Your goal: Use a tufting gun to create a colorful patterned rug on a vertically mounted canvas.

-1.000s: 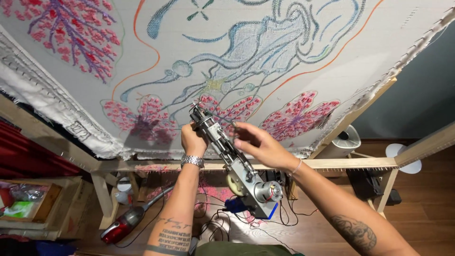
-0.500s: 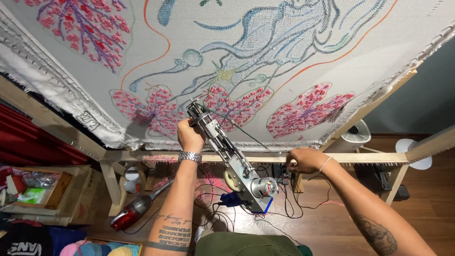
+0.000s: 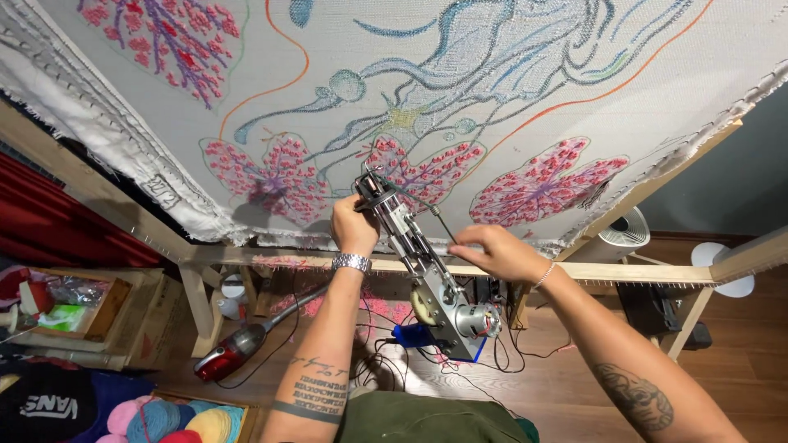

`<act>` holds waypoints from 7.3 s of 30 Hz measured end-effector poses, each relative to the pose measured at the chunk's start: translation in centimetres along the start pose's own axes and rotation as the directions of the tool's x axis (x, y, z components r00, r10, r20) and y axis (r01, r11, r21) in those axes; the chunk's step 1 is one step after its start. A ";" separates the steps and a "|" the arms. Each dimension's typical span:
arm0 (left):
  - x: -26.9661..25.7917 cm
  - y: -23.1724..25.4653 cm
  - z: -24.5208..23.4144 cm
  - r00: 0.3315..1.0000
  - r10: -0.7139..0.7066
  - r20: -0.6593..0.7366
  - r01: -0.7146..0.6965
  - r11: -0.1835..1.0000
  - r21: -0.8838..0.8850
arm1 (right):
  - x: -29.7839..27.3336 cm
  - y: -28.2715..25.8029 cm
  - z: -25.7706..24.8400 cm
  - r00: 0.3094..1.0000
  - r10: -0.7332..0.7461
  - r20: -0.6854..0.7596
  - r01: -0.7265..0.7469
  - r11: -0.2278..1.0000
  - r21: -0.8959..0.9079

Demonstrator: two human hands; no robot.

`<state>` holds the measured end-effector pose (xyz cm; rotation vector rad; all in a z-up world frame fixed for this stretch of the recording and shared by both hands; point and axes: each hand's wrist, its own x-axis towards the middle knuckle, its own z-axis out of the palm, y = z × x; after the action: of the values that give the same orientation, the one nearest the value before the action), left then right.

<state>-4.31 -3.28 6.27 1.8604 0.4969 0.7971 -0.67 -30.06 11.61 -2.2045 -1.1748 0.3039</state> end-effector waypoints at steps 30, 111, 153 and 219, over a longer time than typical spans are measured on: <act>-0.5 0.1 0.6 0.998 -0.056 -0.021 0.057 0.996 0.066 | -1.5 -0.6 0.1 0.993 0.089 0.073 -0.084 0.994 -0.072; 16.8 -12.0 -6.4 0.705 -0.251 0.663 -0.058 0.912 0.407 | 7.6 -8.2 35.2 0.533 0.313 -0.786 -0.368 0.922 0.118; 26.2 -10.8 -8.7 0.695 0.231 0.681 -0.605 0.699 0.381 | 16.7 -8.1 32.2 0.468 0.339 -0.816 -0.228 0.939 0.259; 20.0 -15.2 2.4 0.693 -0.091 0.715 0.521 0.748 -0.410 | -2.6 -10.1 29.7 0.370 0.654 -0.659 -0.092 0.732 0.675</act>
<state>11.60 14.40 -2.20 1.2684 0.0783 -0.0193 -22.74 -15.75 -5.70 -1.6454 0.0923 -0.3088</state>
